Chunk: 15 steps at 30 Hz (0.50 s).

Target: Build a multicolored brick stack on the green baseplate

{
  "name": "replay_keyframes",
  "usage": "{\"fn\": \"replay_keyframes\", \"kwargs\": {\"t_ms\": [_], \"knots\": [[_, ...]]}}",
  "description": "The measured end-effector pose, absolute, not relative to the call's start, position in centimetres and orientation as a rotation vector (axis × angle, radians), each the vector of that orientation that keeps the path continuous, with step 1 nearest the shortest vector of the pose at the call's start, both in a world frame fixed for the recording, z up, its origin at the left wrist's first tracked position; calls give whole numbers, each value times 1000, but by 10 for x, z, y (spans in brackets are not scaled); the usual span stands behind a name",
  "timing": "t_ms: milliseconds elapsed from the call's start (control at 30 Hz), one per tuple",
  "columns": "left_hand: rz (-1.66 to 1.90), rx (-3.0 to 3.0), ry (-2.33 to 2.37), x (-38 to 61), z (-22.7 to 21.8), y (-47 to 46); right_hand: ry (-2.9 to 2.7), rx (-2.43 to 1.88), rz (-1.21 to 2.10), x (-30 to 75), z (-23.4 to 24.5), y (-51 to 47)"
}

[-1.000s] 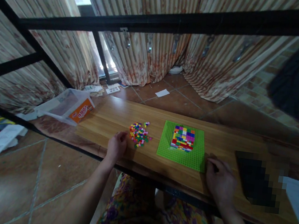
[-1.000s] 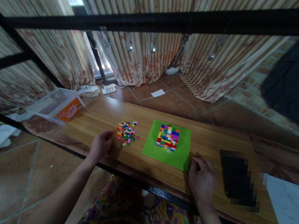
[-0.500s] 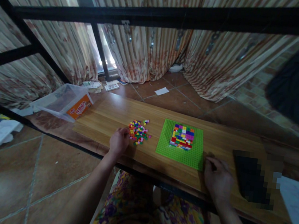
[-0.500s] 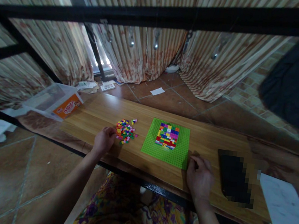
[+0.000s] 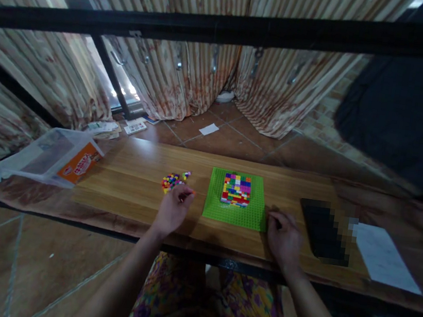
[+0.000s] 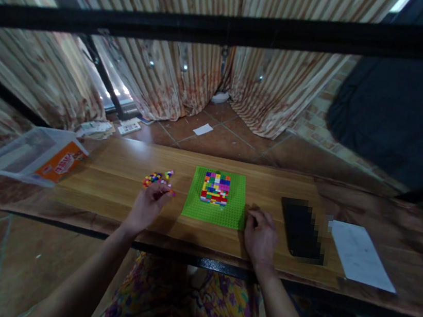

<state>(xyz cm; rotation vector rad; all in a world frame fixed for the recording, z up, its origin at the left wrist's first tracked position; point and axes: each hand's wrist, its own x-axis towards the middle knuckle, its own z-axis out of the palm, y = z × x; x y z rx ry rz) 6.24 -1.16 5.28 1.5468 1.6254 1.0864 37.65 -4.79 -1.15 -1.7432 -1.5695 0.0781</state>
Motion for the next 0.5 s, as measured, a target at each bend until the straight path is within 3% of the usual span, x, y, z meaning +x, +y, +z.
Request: {"fn": "replay_keyframes", "kwargs": {"t_ms": [500], "knots": [[777,1891,1753,146,63,37,-1548,-1739,113,374,-9,-45]]}}
